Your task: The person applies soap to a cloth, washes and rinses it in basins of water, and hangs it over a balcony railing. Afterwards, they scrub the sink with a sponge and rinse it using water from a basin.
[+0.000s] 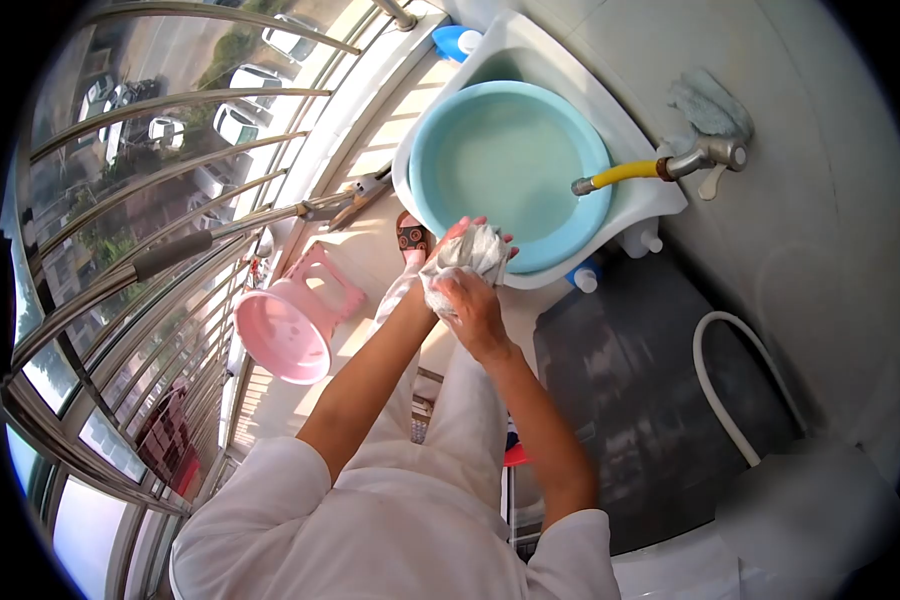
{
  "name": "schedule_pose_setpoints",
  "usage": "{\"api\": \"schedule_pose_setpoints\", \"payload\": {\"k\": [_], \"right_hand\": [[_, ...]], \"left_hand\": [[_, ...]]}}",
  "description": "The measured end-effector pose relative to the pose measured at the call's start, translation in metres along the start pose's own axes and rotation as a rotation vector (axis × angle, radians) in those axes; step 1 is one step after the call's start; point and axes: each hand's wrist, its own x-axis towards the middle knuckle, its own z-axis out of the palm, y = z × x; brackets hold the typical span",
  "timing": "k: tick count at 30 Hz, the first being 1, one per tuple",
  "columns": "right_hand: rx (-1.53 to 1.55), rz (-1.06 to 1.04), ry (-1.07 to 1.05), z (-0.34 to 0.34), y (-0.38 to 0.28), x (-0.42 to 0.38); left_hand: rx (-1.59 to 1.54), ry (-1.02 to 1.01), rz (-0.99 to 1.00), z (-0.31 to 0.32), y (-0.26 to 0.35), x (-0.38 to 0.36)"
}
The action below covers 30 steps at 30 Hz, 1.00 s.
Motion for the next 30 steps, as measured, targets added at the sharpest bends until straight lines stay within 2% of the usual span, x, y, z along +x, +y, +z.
{"api": "schedule_pose_setpoints", "payload": {"k": [1,2,4,5,6,7,9,11,12,13,15,16,17,19,20,21,22,23,24,27,28,30], "right_hand": [[0.014,-0.026,0.004,0.004,-0.004,-0.001],[0.002,0.005,0.104,0.005,-0.003,0.003],[-0.074,0.120,0.344,0.006,0.011,0.014],[-0.045,0.279,0.437,0.005,0.034,0.022],[0.022,0.412,0.590,-0.001,0.052,0.042],[0.104,0.593,0.613,-0.008,0.074,0.054],[0.043,0.420,0.598,-0.005,0.068,0.057],[0.022,0.256,0.458,0.009,0.042,0.034],[0.015,0.165,0.391,0.016,0.027,0.024],[0.020,0.090,0.384,0.022,0.016,0.022],[0.194,0.261,0.539,0.029,0.037,0.036],[0.191,0.356,0.554,0.019,0.038,0.054],[0.225,0.382,0.566,0.017,0.051,0.066],[0.264,0.435,0.605,0.004,0.075,0.077],[0.214,0.434,0.575,0.009,0.075,0.067],[0.209,0.342,0.550,0.016,0.065,0.056],[0.235,0.267,0.551,0.027,0.065,0.039],[0.203,0.265,0.466,0.034,0.042,0.028],[0.158,0.289,0.509,0.042,0.044,0.024],[0.091,0.387,0.534,0.032,0.073,0.035],[0.022,0.472,0.522,0.026,0.100,0.041],[-0.031,0.459,0.530,0.015,0.134,0.053]], "left_hand": [[0.159,-0.051,0.078,-0.003,0.001,0.004],[0.324,-0.095,0.162,-0.008,0.002,0.008],[0.269,-0.014,0.163,-0.008,0.002,0.013],[0.106,0.110,0.260,-0.012,-0.010,0.016],[0.207,0.237,0.309,-0.001,-0.019,0.013],[0.302,0.368,0.347,0.011,-0.024,0.009],[0.357,0.321,0.332,0.021,-0.015,0.007],[0.301,0.274,0.318,0.033,0.009,0.011],[0.199,-0.017,0.251,0.008,0.026,0.026],[0.349,0.139,0.278,0.007,0.033,0.036],[0.342,0.196,0.354,-0.002,0.014,0.041],[0.138,0.203,0.412,-0.005,-0.002,0.039],[0.176,0.356,0.417,0.001,-0.008,0.034],[0.240,0.402,0.383,0.006,-0.015,0.021],[0.234,0.405,0.365,0.004,-0.013,0.026],[0.227,0.424,0.363,0.011,-0.009,0.026],[0.200,0.290,0.306,-0.004,0.002,0.034],[0.169,0.160,0.247,-0.021,0.011,0.039],[0.293,0.300,0.200,0.004,0.015,0.026],[0.457,0.255,0.380,-0.025,-0.009,0.036],[0.368,0.359,0.308,-0.032,-0.014,0.037],[0.517,0.457,0.315,-0.033,-0.021,0.039]]}}
